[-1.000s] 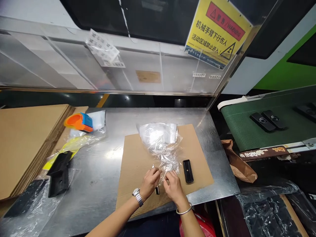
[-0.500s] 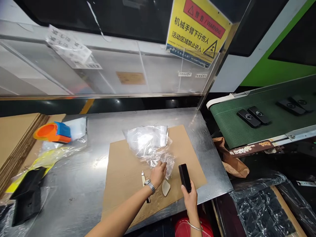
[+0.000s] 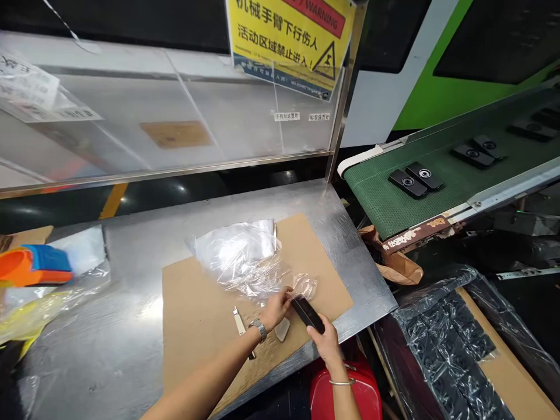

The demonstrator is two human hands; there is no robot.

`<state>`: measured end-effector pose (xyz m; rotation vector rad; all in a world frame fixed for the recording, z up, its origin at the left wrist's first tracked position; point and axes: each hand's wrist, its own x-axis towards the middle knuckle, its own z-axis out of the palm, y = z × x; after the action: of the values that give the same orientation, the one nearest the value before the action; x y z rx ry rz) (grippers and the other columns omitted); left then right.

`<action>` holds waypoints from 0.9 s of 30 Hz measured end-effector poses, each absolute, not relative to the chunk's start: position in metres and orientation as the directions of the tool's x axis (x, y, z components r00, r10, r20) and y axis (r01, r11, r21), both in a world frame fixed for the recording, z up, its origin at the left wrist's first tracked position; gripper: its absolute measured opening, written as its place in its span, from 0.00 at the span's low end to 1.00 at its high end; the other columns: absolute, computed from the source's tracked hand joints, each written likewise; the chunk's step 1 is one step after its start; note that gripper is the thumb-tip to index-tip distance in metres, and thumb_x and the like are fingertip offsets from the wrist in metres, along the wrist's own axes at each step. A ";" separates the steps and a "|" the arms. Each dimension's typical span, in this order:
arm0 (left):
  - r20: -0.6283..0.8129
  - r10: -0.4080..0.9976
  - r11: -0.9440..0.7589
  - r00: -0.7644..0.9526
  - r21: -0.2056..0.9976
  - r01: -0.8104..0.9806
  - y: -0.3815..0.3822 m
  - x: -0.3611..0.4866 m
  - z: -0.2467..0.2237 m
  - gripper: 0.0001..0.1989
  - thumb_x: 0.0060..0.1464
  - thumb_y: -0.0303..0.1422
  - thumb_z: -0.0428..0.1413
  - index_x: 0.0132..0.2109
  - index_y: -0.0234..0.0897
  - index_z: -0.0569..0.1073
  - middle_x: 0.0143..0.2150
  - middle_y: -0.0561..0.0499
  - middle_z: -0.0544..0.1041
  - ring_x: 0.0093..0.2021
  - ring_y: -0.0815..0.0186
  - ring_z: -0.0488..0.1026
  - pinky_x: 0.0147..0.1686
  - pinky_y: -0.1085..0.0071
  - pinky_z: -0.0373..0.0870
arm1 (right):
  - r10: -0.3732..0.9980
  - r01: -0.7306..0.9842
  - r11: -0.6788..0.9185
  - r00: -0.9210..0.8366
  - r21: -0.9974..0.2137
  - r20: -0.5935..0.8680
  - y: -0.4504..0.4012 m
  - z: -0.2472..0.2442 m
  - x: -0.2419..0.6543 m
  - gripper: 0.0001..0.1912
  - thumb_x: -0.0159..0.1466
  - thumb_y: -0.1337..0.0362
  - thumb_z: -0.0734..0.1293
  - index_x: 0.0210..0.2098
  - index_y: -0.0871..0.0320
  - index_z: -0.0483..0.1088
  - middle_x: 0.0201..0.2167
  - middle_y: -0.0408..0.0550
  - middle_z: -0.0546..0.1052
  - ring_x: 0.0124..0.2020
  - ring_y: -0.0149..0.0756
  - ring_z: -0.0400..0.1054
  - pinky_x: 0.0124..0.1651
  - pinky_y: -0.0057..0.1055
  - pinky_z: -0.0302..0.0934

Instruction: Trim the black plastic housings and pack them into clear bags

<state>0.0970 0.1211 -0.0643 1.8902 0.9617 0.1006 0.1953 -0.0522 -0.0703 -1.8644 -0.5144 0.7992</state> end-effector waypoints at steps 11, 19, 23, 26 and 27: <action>-0.109 0.583 -0.556 0.805 0.669 0.493 0.085 0.104 -0.041 0.06 0.56 0.28 0.49 0.35 0.36 0.71 0.40 0.47 0.70 0.42 0.61 0.65 0.43 0.61 0.60 | 0.707 0.467 -0.456 0.707 -0.757 0.011 -0.039 -0.077 0.171 0.24 0.58 0.51 0.63 0.49 0.58 0.67 0.44 0.58 0.72 0.47 0.49 0.64 0.52 0.48 0.57; -0.012 0.542 -0.630 0.841 0.655 0.416 0.084 0.101 -0.027 0.14 0.58 0.26 0.39 0.34 0.36 0.68 0.33 0.44 0.68 0.35 0.59 0.63 0.35 0.63 0.59 | 0.548 0.366 -0.602 0.836 -0.710 -0.034 -0.023 -0.074 0.181 0.21 0.61 0.53 0.59 0.45 0.64 0.67 0.34 0.57 0.76 0.34 0.44 0.71 0.35 0.37 0.64; 0.031 0.453 -0.646 0.891 0.700 0.304 0.072 0.111 -0.005 0.12 0.58 0.28 0.42 0.31 0.38 0.67 0.31 0.47 0.68 0.33 0.62 0.64 0.34 0.66 0.60 | 0.547 0.390 -0.615 0.837 -0.685 -0.014 -0.017 -0.058 0.177 0.23 0.63 0.58 0.56 0.54 0.65 0.60 0.44 0.63 0.72 0.46 0.49 0.67 0.47 0.44 0.59; 0.041 0.475 -0.621 0.879 0.723 0.302 0.074 0.114 0.015 0.13 0.59 0.29 0.39 0.32 0.38 0.66 0.32 0.46 0.68 0.33 0.62 0.64 0.33 0.66 0.61 | 0.638 0.452 -0.565 0.770 -0.691 -0.019 -0.018 -0.037 0.183 0.22 0.62 0.60 0.57 0.54 0.61 0.61 0.47 0.60 0.71 0.48 0.47 0.65 0.50 0.43 0.57; 0.039 0.501 -0.606 0.864 0.729 0.318 0.078 0.113 0.022 0.13 0.60 0.29 0.38 0.33 0.38 0.66 0.32 0.46 0.68 0.33 0.61 0.64 0.33 0.66 0.61 | 0.682 0.474 -0.538 0.731 -0.697 -0.028 -0.020 -0.029 0.187 0.21 0.62 0.59 0.58 0.53 0.59 0.62 0.47 0.58 0.71 0.48 0.46 0.65 0.49 0.40 0.58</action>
<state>0.1126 0.0781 0.0219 2.2678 0.5891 0.3083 0.1872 -0.0196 -0.0288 -2.2434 -0.8685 0.3895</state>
